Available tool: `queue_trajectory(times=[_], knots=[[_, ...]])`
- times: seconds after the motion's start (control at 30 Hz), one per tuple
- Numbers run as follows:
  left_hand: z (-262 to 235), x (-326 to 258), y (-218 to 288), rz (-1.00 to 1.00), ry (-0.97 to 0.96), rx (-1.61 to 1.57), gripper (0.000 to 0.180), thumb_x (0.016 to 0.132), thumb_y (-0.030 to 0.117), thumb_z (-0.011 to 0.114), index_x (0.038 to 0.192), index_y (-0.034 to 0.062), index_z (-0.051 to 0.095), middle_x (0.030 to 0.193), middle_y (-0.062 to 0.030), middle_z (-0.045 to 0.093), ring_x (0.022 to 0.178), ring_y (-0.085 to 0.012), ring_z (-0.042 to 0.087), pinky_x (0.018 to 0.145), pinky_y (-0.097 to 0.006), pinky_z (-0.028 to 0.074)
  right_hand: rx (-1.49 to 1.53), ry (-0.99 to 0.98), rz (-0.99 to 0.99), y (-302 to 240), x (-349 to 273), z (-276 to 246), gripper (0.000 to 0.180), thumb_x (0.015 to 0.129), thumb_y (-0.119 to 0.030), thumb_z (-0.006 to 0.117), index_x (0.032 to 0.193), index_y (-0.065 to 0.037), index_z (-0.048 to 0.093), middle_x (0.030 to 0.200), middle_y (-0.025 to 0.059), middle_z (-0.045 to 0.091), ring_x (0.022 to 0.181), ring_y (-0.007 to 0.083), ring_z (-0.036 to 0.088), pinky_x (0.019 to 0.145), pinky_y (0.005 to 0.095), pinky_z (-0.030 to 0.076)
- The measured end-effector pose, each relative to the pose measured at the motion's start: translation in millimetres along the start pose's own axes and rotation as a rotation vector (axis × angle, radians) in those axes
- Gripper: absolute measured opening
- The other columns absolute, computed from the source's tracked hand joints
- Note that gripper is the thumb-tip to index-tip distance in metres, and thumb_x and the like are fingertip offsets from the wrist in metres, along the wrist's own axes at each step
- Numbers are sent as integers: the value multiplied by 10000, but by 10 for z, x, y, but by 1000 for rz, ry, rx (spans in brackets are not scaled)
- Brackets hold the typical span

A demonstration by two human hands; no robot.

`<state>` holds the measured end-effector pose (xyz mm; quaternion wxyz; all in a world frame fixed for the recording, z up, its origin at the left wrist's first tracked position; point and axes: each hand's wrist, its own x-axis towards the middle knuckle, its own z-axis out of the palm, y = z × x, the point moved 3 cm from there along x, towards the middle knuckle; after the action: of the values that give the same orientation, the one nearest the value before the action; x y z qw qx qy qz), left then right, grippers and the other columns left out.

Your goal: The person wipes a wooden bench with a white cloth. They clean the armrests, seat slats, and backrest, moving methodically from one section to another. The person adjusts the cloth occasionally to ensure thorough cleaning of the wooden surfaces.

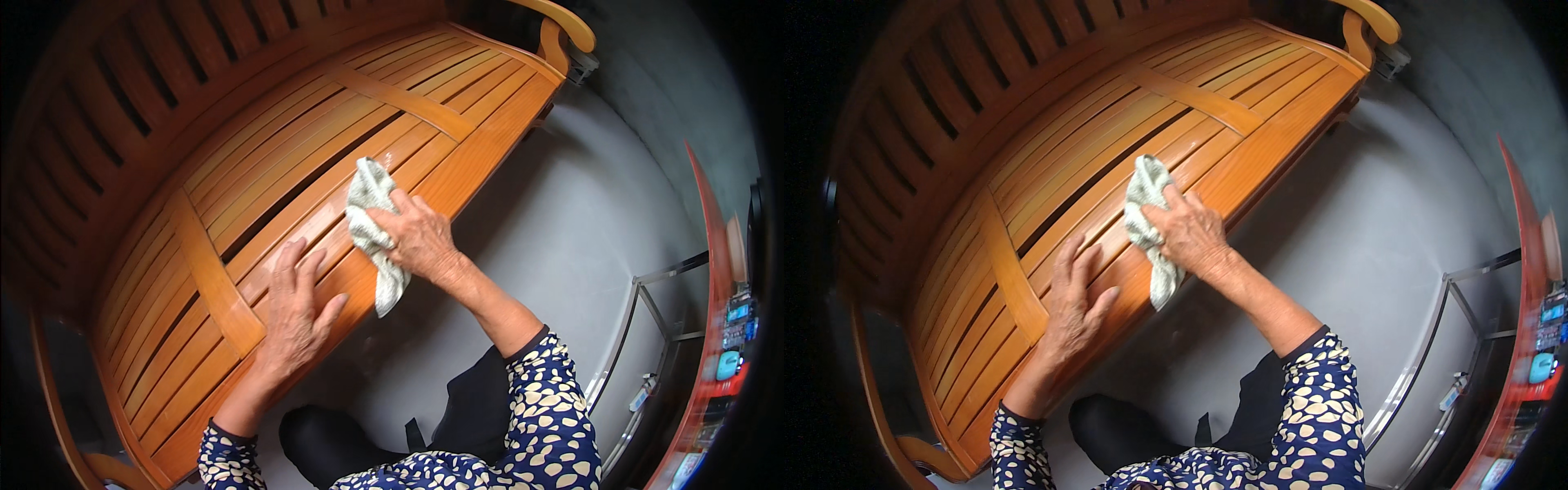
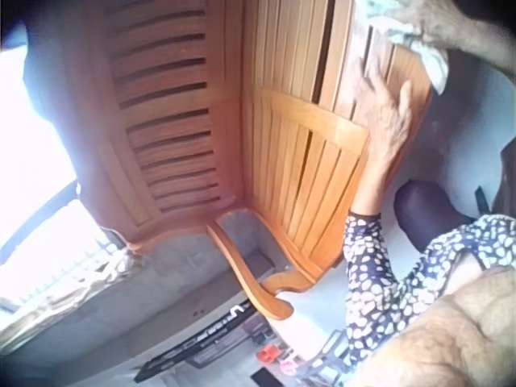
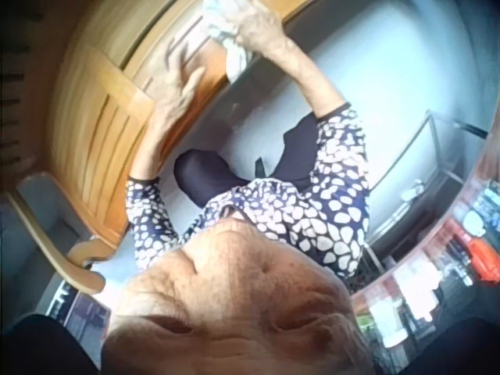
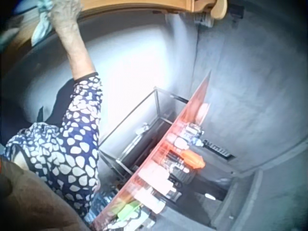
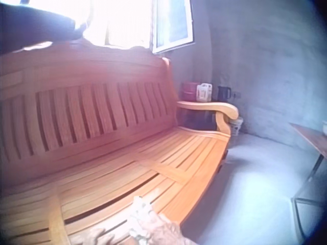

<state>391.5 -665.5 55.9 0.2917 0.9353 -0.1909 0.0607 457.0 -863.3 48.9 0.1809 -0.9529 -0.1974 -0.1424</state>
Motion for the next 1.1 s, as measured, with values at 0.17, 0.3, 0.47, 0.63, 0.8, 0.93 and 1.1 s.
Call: queue_trajectory(times=[0.17, 0.3, 0.47, 0.63, 0.8, 0.93, 1.1], knots=[[422, 452, 162, 46, -109, 194, 793, 796, 385, 689, 1412, 29, 339, 1489, -227, 235, 1400, -397, 196, 1124, -533, 178, -102, 10, 152, 829, 196, -49, 454, 688, -224, 776, 1123, -229, 647, 1025, 81, 534, 912, 294, 603, 737, 409, 541], [665, 638, 140, -9, -161, 286, 925, 789, 596, 609, 1463, 58, 275, 1533, -205, 180, 1425, -369, 151, 1135, -538, 120, -249, 67, 299, 1597, 312, -265, 457, 688, -209, 772, 1128, -234, 651, 1016, 79, 539, 897, 288, 610, 739, 409, 543], [842, 660, 254, 5, -157, 395, 979, 783, 733, 485, 1465, 59, 287, 1535, -202, 197, 1436, -343, 141, 1145, -507, 67, -687, 227, 403, 2863, 197, -684, 158, 761, -118, 649, 917, -136, 648, 913, 87, 524, 785, 297, 570, 494, 390, 544], [676, 635, 311, -46, -191, 442, 1037, 757, 781, 464, 1465, 45, 286, 1525, -206, 227, 1433, -346, 153, 1147, -496, 61, -369, 67, -157, 1522, 460, -462, 471, 617, -388, 747, 1042, -197, 675, 915, 50, 610, 921, 257, 555, 799, 450, 418], [652, 681, 369, -53, -214, 455, 945, 779, 764, 451, 1450, 105, 357, 1522, -174, 261, 1425, -346, 182, 1145, -495, 76, -118, 14, -217, 1705, 468, -239, 616, 477, -183, 803, 1078, -237, 677, 1219, 77, 552, 1014, 298, 520, 777, 393, 521], [602, 719, 381, -60, -255, 438, 815, 862, 690, 381, 1418, 95, 406, 1518, -189, 266, 1422, -345, 190, 1150, -473, 99, -244, 127, 46, 2459, 632, -245, 332, 757, -249, 673, 1088, -260, 694, 1205, 62, 551, 984, 311, 523, 704, 437, 500], [616, 661, 269, -110, -238, 404, 659, 918, 535, 432, 1445, 144, 369, 1536, -127, 254, 1428, -311, 200, 1161, -455, 116, -321, 225, 396, 3138, 793, -414, 420, 777, -282, 682, 1193, -286, 626, 1243, 44, 508, 1129, 336, 456, 876, 541, 404]])
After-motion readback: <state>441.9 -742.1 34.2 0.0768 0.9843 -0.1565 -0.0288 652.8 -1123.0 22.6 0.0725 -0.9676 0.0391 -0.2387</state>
